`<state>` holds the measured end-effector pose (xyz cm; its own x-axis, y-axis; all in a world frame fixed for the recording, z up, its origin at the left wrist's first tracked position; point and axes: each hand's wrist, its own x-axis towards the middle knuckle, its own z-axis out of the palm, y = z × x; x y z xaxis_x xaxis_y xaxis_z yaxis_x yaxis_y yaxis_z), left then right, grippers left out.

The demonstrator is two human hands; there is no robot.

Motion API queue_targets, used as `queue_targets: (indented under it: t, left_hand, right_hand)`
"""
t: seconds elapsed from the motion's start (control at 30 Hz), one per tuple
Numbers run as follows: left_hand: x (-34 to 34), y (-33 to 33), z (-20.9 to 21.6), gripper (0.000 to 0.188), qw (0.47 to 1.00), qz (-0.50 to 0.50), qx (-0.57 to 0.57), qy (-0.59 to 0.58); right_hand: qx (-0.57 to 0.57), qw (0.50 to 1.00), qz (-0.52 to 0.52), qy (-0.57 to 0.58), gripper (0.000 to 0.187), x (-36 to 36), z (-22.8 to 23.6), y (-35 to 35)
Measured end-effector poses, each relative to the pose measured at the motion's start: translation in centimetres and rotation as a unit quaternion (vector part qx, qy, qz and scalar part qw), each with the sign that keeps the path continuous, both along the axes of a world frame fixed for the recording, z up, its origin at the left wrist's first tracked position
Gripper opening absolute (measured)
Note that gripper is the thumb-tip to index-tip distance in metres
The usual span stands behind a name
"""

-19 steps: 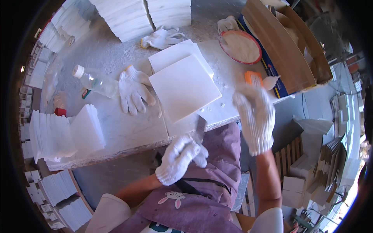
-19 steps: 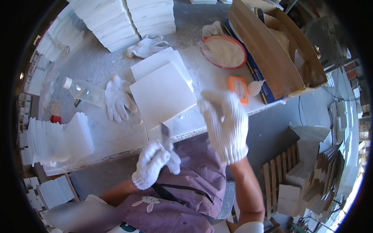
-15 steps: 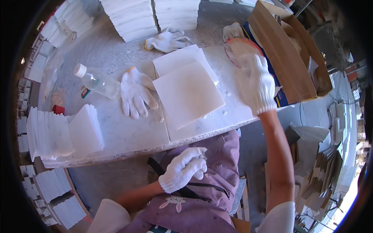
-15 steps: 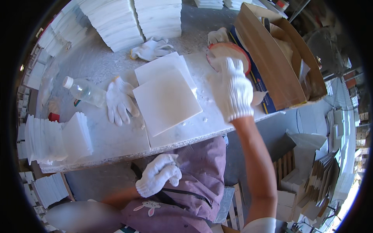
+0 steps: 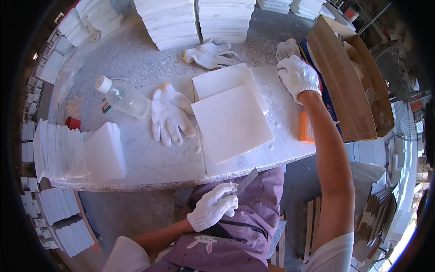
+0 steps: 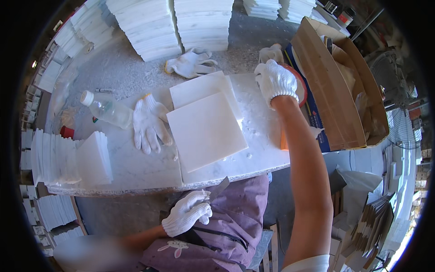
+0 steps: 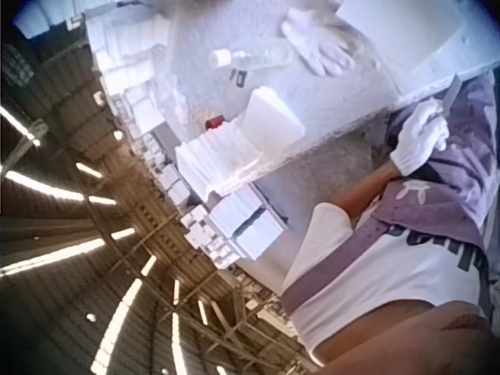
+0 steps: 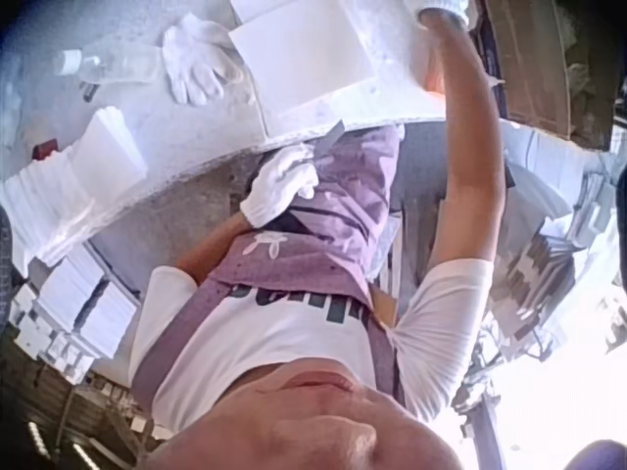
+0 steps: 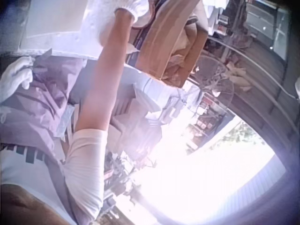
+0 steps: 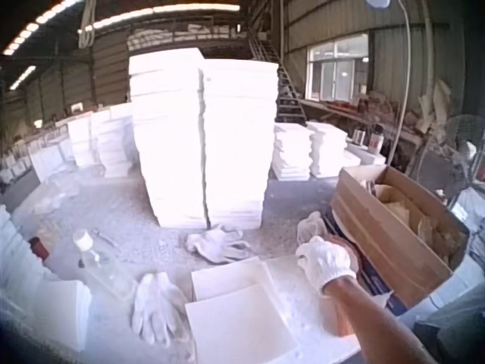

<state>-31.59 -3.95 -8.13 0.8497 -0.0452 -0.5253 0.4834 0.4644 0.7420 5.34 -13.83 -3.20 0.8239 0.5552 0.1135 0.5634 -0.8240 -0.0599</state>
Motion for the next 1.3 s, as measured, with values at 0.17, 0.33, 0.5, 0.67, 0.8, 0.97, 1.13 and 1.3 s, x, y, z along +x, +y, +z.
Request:
queue_targets:
  t: [0.17,0.33,0.5,0.67,0.8,0.97,1.13,1.3]
  left_hand:
    - [0.9,-0.9,-0.2,0.028,0.999,0.002,-0.032,-0.008]
    - [2.1,-0.7,-0.2,0.03,0.998,0.01,0.023,0.06]
    - [3.1,0.3,-1.0,0.025,0.994,0.011,0.089,0.068]
    - [3.7,-0.2,-1.8,0.024,0.994,0.037,0.085,0.058]
    - [3.4,-0.4,-1.9,0.025,0.993,0.042,0.097,0.055]
    - [3.0,-0.2,-1.5,0.026,0.991,0.057,0.111,0.054]
    - [2.4,-0.3,-1.2,0.028,0.991,0.076,0.102,0.034]
    - [2.2,-0.5,-1.0,0.025,0.988,0.06,0.134,0.052]
  right_hand:
    - [-0.016,0.979,0.127,-0.16,0.017,-0.7,2.6,-2.1]
    - [0.447,0.894,-0.006,0.019,0.016,-7.4,4.9,-3.5]
    - [0.68,0.697,-0.137,0.183,0.012,-20.7,-0.8,-8.0]
    - [0.682,0.603,-0.287,0.299,0.015,-29.2,-7.8,-5.6]
    - [0.635,0.666,-0.248,0.304,0.013,-28.8,-8.8,-5.8]
    - [0.533,0.76,-0.173,0.329,0.026,-29.6,-9.0,-6.0]
    - [0.465,0.84,-0.1,0.263,0.032,-29.1,-8.6,-5.9]
    - [0.453,0.843,-0.111,0.267,0.032,-28.7,-8.4,-5.7]
